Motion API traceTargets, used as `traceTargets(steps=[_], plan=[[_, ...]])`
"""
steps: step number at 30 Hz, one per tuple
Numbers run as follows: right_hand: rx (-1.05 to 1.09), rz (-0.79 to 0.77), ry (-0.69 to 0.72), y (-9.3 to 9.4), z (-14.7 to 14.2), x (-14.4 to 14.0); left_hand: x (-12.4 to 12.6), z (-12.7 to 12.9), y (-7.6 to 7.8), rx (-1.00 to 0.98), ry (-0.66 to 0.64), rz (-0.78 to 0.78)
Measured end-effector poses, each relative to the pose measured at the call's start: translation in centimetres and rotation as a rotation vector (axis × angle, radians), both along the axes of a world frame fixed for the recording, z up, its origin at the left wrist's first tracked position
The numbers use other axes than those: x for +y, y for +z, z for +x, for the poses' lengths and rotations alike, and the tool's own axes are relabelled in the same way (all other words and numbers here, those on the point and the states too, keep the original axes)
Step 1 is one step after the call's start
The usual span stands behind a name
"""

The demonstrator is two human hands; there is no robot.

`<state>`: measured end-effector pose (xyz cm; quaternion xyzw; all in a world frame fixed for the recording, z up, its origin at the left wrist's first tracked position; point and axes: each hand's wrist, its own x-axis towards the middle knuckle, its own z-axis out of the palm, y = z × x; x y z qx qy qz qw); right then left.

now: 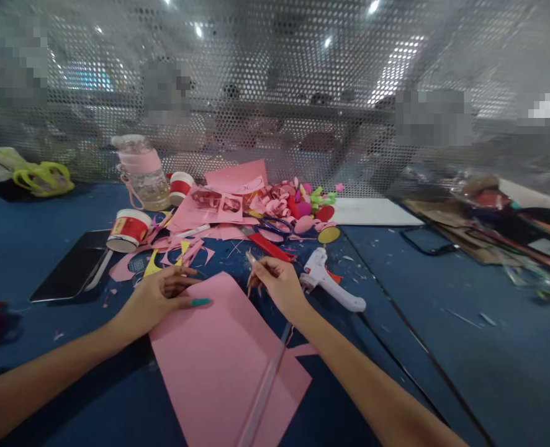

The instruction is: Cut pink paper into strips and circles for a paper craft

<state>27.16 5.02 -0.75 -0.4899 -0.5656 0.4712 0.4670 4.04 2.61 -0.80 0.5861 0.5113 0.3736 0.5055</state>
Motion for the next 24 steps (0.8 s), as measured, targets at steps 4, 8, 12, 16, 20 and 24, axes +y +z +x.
traceTargets(steps=[4,8,12,16,20,24], plan=[[0.024,-0.016,-0.017,-0.10,0.16,0.11,-0.04,0.15,0.17,-0.024,0.027,0.036],[0.066,-0.051,-0.025,-0.18,0.27,0.15,-0.14,0.23,-0.08,-0.078,0.006,0.104],[0.089,-0.043,-0.010,-0.20,0.24,0.14,-0.22,0.29,-0.17,-0.085,-0.065,0.082],[0.063,-0.038,0.003,-0.13,0.11,0.09,-0.19,0.28,-0.03,-0.073,-0.114,0.070],[0.046,-0.034,-0.001,-0.14,0.11,0.12,0.01,0.26,-0.09,-0.078,-0.122,0.078],[0.030,-0.042,-0.016,-0.19,0.17,0.13,0.11,0.35,-0.12,-0.059,-0.102,0.106]])
